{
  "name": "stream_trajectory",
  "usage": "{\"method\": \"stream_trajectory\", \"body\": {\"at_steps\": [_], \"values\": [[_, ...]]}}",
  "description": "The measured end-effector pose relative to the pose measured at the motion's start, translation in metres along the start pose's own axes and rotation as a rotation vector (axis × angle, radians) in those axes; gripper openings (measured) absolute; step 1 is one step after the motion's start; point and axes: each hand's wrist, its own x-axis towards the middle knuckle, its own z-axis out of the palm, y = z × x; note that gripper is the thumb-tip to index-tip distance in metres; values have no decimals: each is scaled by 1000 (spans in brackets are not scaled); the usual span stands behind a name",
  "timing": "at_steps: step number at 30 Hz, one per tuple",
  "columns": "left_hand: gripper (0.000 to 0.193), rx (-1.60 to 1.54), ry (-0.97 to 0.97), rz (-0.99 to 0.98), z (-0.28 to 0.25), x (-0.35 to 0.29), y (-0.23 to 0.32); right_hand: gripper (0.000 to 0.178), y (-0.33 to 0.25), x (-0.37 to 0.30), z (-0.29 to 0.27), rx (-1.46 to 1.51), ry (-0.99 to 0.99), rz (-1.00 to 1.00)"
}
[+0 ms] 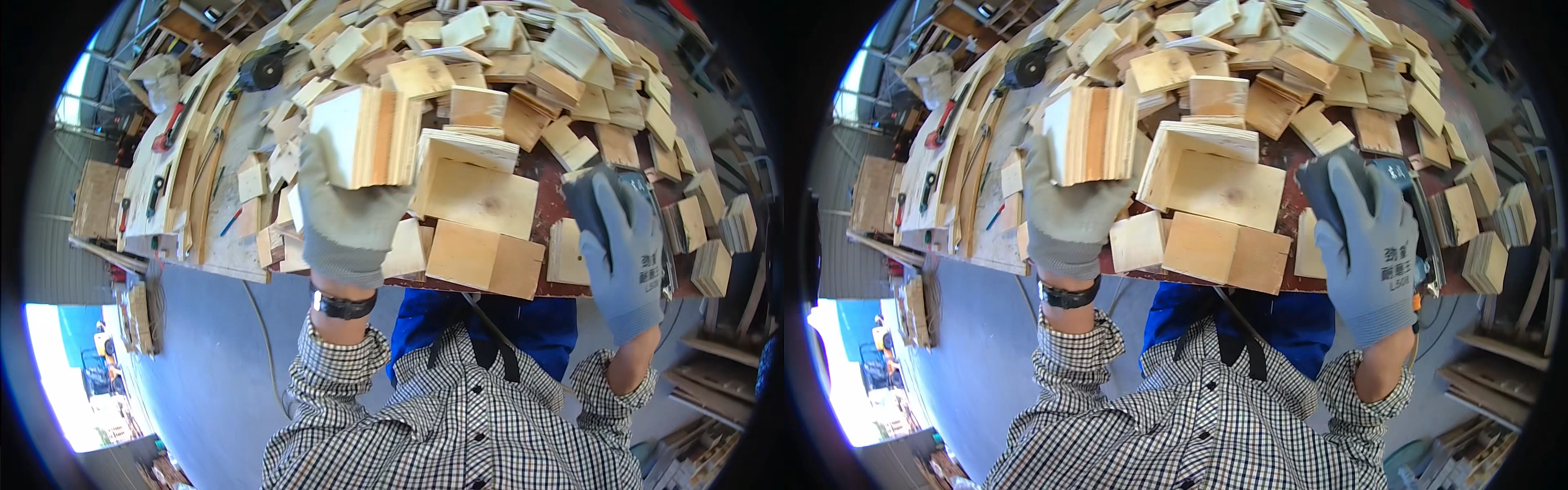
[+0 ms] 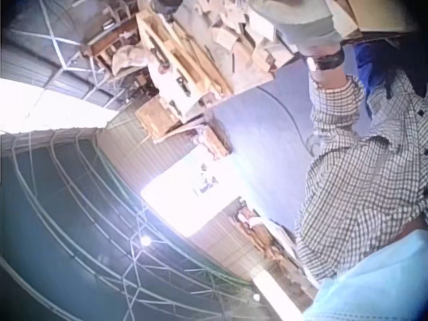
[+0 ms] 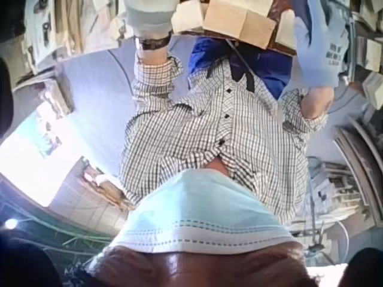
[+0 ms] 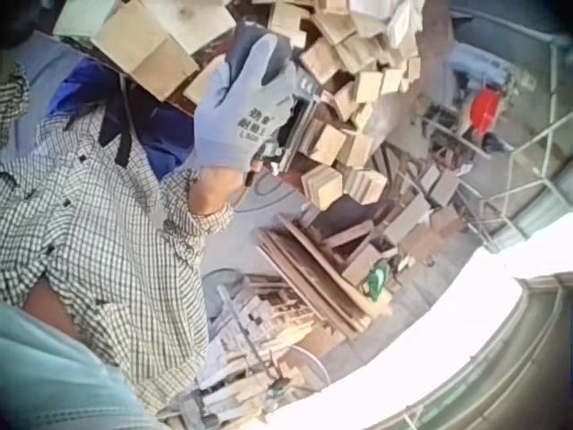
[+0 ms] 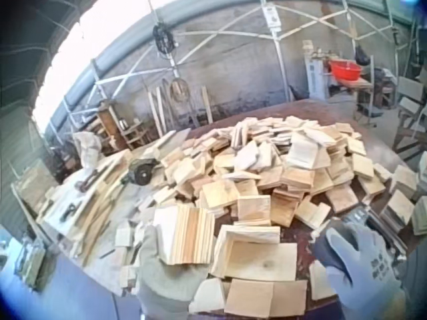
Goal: The person assembles small wooden boxes by aligning pieces and fastening them with a nail gun, then sands the edges with sandpaper. The person handles multiple wooden pieces and tools on a cluttered workbench.
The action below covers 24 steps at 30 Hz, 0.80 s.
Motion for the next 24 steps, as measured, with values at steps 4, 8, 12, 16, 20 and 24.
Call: {"method": "stream_trajectory", "body": {"at_steps": [4,8,12,16,20,24], "values": [[66,-19,15,-19,6,4,-16,60,-9,-10,22,-37,-115,37],[62,-12,52,-25,7,6,-16,60,-12,-12,35,-154,-135,25],[51,260,4,81,3,8,-19,64,-10,-14,38,-150,-100,26],[48,647,-56,363,-27,9,-18,69,-16,1,14,31,-196,113],[77,983,17,459,4,14,-28,75,-13,-7,18,-13,-112,103],[86,1454,-117,734,5,14,-23,77,-15,-11,15,5,-105,140]]}}
